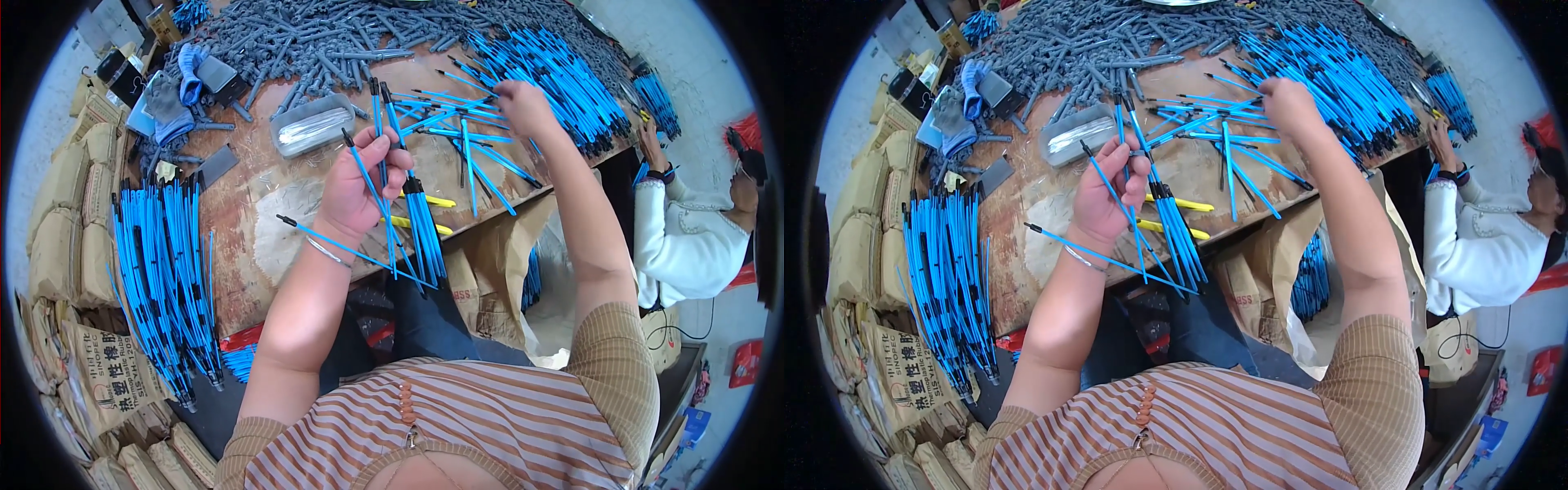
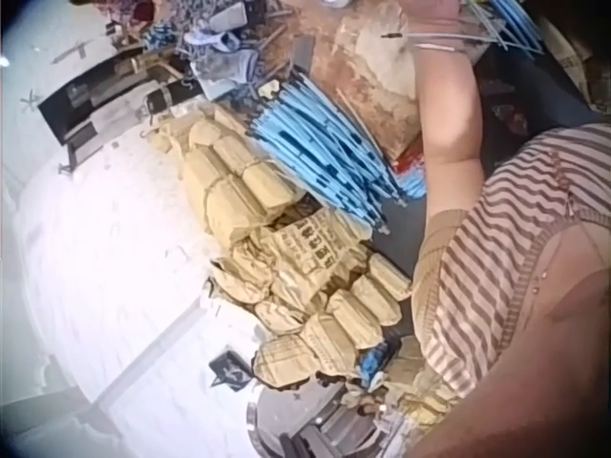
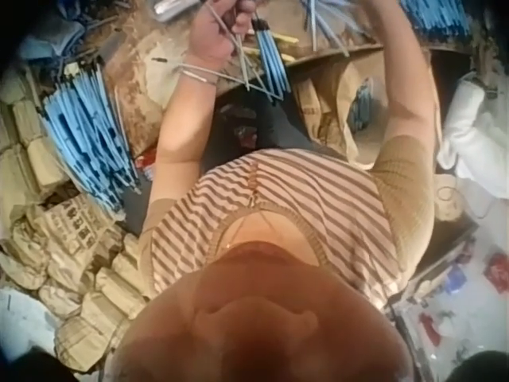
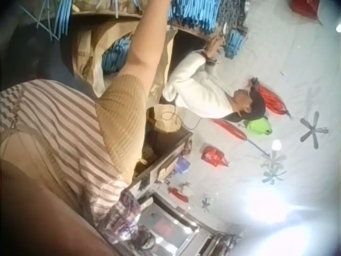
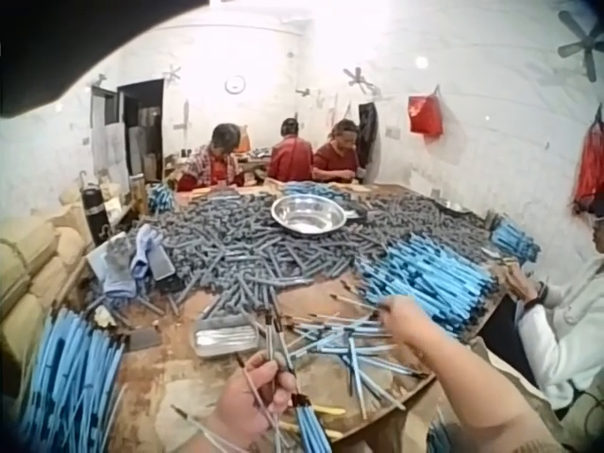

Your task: The person assembles blue rod bundles into circular black caps, then uses pliers to secure them.

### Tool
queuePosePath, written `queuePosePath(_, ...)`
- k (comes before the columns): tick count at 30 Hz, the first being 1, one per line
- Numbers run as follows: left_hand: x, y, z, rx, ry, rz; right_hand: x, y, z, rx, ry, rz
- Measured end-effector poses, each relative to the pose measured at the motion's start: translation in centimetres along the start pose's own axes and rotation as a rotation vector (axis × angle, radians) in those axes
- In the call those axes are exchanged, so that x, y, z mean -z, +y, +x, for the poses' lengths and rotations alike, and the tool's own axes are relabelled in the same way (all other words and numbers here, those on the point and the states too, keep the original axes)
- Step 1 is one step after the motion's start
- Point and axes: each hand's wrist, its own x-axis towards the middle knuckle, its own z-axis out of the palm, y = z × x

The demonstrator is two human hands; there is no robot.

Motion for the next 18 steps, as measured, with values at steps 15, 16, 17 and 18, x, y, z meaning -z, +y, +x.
queuePosePath(15, 0.5, -0.2, 0.3, -0.021, -0.036, 0.051, -5.6, 0.0, 0.8, 0.05, 0.009, -0.486)
queuePosePath(16, 0.6, -0.3, 0.1, -0.02, -0.034, 0.048, -4.6, 0.3, 0.7, 0.088, 0.094, -0.398)
queuePosePath(17, 0.6, -0.4, 0.0, -0.015, -0.023, 0.04, -3.4, 0.5, 0.5, 0.122, 0.18, -0.311)
queuePosePath(18, 0.6, -0.3, -0.2, -0.013, -0.012, 0.035, -1.8, 0.8, 0.6, 0.21, 0.258, -0.19)
